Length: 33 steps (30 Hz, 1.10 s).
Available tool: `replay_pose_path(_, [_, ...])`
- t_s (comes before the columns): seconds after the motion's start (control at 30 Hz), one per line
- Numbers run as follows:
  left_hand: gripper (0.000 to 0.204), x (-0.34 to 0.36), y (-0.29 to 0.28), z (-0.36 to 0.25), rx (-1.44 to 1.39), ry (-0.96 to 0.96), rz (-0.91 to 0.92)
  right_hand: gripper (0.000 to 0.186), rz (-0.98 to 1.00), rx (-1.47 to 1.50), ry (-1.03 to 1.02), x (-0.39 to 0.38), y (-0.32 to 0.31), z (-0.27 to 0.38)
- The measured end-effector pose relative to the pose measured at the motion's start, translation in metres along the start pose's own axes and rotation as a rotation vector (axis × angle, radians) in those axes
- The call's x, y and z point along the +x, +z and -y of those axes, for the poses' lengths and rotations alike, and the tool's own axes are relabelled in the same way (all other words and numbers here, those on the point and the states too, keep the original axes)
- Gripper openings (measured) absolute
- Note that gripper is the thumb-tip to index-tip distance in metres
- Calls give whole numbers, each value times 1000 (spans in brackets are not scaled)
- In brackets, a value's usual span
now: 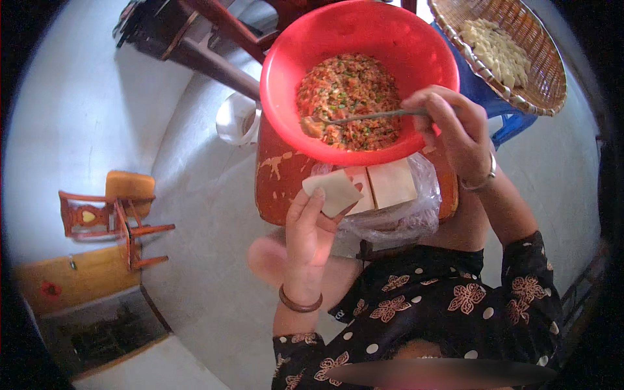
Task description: The person makes dumplings by scooping filling onto wrappers with a spoon, folding and pinching the wrappers closed by hand, and placing the assembled dumplings into a woven basket.
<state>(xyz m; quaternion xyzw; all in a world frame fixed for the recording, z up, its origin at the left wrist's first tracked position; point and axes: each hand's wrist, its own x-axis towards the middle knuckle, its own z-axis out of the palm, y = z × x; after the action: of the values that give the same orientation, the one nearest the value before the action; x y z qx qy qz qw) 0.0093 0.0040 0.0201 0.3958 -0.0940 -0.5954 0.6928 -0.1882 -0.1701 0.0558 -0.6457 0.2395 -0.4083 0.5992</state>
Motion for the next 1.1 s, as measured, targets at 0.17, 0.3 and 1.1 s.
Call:
replay_pose_path(0.17, [39,-2,-4,0,84,6,-1,25,149,-271,-294,-35,-11,8])
replay_pose_path(0.3, [40,-7,-3,5,82,-20,46,18,388,-472,-504,-52,-24,8])
replay_pose_path(1.1, [49,-36,-38,20,37,-160,258,41,814,-797,-947,-66,-37,22])
